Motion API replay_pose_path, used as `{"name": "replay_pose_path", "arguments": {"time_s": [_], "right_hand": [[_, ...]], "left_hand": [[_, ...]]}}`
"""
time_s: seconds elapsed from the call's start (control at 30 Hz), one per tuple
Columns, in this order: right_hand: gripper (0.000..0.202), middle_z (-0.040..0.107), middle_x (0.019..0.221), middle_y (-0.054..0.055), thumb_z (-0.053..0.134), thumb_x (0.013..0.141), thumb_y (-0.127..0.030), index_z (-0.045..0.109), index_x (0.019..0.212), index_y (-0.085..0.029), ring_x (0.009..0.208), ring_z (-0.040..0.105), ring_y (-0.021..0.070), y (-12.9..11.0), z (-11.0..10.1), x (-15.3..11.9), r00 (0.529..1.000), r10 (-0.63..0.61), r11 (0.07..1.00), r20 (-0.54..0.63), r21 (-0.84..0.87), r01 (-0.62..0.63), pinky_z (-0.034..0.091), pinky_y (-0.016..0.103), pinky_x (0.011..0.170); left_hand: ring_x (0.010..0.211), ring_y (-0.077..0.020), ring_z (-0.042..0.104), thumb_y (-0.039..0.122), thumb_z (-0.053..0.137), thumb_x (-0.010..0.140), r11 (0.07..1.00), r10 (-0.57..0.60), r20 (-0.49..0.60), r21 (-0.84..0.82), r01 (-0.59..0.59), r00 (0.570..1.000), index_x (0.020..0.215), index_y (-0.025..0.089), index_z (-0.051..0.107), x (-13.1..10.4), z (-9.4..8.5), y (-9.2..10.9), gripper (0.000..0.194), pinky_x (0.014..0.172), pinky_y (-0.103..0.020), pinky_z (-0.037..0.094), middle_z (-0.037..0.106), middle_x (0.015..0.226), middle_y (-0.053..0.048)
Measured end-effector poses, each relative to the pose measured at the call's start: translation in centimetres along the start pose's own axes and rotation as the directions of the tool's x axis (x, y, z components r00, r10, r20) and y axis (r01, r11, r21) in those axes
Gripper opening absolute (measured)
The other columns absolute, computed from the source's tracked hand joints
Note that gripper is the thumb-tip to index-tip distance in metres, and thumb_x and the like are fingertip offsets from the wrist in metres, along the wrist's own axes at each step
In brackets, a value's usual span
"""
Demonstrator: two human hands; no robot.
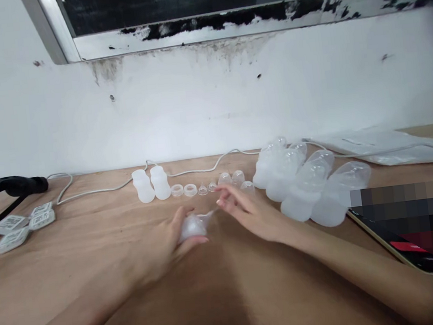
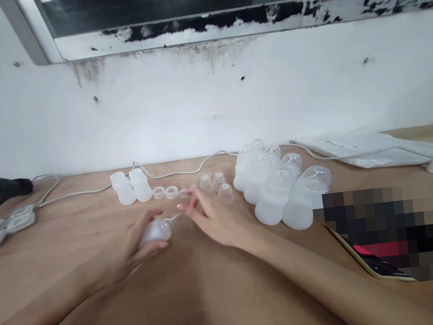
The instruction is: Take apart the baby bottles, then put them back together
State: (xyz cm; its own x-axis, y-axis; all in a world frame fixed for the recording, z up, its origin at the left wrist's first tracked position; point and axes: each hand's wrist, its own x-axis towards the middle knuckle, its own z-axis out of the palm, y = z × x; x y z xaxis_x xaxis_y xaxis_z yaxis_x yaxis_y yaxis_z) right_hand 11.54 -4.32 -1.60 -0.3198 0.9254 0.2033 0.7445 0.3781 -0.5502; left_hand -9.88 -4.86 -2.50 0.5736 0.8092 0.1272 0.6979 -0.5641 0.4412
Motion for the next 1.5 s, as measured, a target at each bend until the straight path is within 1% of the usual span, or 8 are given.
{"name": "replay_pose_path", "arguments": {"time_s": [0.1,0.33,0.47,0.6,0.73,0.87,1.07,1.5], "right_hand": [[0.049,0.054,0.063,0.003,0.020,0.083,-0.055,0.048,0.092,-0.016,0.045,0.046,0.0079,-1.8,0.8,-0.3,0.886,0.024,0.909,0.462,0.359,-0.212,0.034,0.018,0.039],[0.043,0.048,0.065,0.001,0.031,0.081,-0.052,0.045,0.092,-0.012,0.046,0.044,0.0067,-1.6,1.5,-0.7,0.866,0.017,0.854,0.500,0.442,-0.273,0.039,0.018,0.036],[0.024,0.051,0.098,0.007,0.043,0.081,-0.024,0.047,0.103,-0.020,0.085,0.053,0.0154,-2.6,1.0,-2.7,0.944,-0.261,0.962,0.201,0.137,0.237,0.046,0.028,0.067],[0.018,0.054,0.099,0.001,0.046,0.079,-0.018,0.051,0.094,-0.024,0.101,0.046,0.0141,-3.9,0.2,-4.8,0.798,-0.596,0.803,0.090,0.081,0.590,0.033,0.034,0.092],[0.025,0.052,0.104,0.005,0.044,0.080,-0.032,0.045,0.103,-0.023,0.098,0.048,0.0164,-3.2,0.3,-4.3,0.970,-0.234,0.953,-0.064,0.181,0.242,0.038,0.035,0.087],[0.039,0.058,0.076,0.007,0.027,0.084,-0.045,0.047,0.095,-0.014,0.064,0.057,0.0150,-1.7,1.4,-2.5,0.941,0.068,0.904,0.331,0.379,-0.198,0.046,0.030,0.057],[0.029,0.056,0.094,0.004,0.048,0.077,-0.033,0.049,0.104,-0.022,0.083,0.054,0.0138,-1.0,0.5,-2.3,0.980,-0.136,0.953,0.147,0.289,0.089,0.045,0.023,0.062],[0.020,0.054,0.076,0.003,0.039,0.079,-0.034,0.047,0.087,-0.017,0.064,0.048,0.0127,2.5,3.5,2.3,0.996,-0.061,0.978,0.065,-0.193,0.073,0.033,0.023,0.055]], "left_hand": [[0.095,-0.0247,0.052,0.040,0.048,0.075,0.965,0.172,0.043,0.193,-0.177,0.984,0.123,0.013,0.023,1.1,0.9,0.9,0.061,0.072,-0.031,0.042,0.050,0.111,-0.015],[0.075,-0.0239,0.058,0.031,0.051,0.070,0.957,0.124,0.102,0.250,-0.146,0.987,0.123,0.015,0.022,2.1,1.4,0.9,0.063,0.058,-0.029,0.043,0.058,0.090,-0.009],[0.086,-0.0213,0.055,0.038,0.066,0.054,0.986,0.164,0.249,-0.081,-0.148,0.955,0.121,0.023,0.027,2.2,0.2,0.1,0.079,0.067,-0.028,0.044,0.054,0.102,-0.004],[0.091,-0.0247,0.052,0.033,0.063,0.057,0.991,0.120,0.245,-0.081,-0.103,0.962,0.128,0.022,0.019,1.8,-0.3,-0.4,0.085,0.071,-0.034,0.043,0.053,0.103,-0.007],[0.081,-0.0240,0.055,0.032,0.059,0.062,0.992,0.121,0.127,0.023,-0.125,0.985,0.130,0.023,0.013,1.2,0.6,0.3,0.083,0.063,-0.032,0.043,0.056,0.095,-0.007],[0.085,-0.0240,0.056,0.028,0.057,0.065,0.978,0.141,0.097,0.141,-0.154,0.985,0.131,0.025,0.010,1.1,1.3,0.6,0.081,0.063,-0.029,0.041,0.046,0.116,-0.010],[0.095,-0.0231,0.050,0.045,0.065,0.055,0.995,0.013,0.142,-0.101,0.001,0.990,0.127,0.026,0.020,0.1,-0.2,-1.9,0.087,0.076,-0.032,0.040,0.048,0.111,-0.006],[0.083,-0.0140,0.048,0.046,0.058,0.065,0.966,-0.223,-0.644,-0.247,0.077,0.731,0.103,0.016,0.035,4.8,0.7,-9.5,0.054,0.067,-0.024,0.040,0.047,0.098,-0.004]]}}
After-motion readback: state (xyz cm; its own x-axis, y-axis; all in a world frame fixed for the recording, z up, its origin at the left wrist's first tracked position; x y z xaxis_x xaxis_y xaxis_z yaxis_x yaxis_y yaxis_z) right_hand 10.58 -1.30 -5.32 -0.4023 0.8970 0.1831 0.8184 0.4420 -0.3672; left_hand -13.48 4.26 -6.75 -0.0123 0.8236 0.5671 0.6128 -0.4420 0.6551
